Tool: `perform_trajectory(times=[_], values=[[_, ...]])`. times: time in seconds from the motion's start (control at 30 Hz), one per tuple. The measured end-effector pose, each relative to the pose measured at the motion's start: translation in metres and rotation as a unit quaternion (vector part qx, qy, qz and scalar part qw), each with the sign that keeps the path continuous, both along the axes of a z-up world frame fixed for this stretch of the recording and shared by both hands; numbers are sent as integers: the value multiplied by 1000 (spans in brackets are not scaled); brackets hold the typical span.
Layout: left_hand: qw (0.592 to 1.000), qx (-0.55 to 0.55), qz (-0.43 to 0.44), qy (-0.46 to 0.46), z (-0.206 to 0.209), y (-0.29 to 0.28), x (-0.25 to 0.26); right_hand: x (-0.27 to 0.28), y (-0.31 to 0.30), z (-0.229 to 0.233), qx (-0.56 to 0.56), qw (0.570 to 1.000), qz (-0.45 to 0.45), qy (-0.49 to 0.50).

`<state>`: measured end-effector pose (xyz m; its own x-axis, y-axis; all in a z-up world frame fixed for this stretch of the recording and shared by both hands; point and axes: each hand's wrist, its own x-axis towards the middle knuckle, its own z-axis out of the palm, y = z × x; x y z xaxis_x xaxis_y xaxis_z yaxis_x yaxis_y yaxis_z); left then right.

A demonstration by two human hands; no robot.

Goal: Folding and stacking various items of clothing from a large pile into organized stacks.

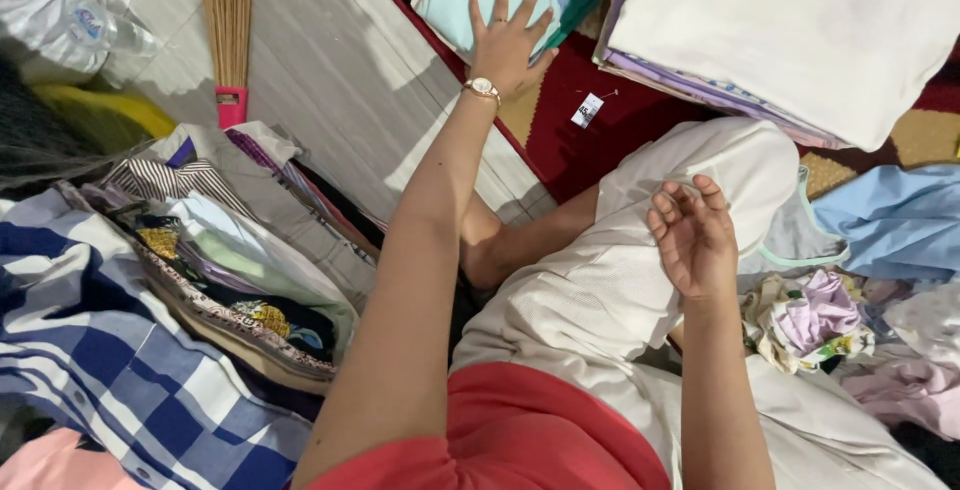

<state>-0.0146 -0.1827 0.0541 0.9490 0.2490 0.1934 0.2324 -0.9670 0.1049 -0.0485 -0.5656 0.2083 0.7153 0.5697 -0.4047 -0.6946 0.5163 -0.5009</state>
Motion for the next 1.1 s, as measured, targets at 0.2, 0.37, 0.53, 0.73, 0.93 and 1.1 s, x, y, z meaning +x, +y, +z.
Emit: perform_trajectory(times=[0.2, 0.37, 0.53, 0.73, 0.93, 1.1], values=[[997, -56, 12, -53, 5, 18, -3, 1, 1, 4, -6, 1000, -1, -7], [968, -6, 227, 111, -4, 29, 2, 2, 0, -1, -6, 1000, -3, 8], [962, -83, 203, 161, 19, 42, 10, 1, 2, 0, 8, 1000, -4, 0], [951, -147, 178, 206, 33, 59, 20, 2, 1, -11, 68, 998, 3, -8], [941, -160, 178, 238, 46, 56, 24, -1, 2, -7, 67, 998, -8, -18], [929, -178, 209, 247, 66, 26, 20, -4, 4, -25, 18, 997, -26, -66]])
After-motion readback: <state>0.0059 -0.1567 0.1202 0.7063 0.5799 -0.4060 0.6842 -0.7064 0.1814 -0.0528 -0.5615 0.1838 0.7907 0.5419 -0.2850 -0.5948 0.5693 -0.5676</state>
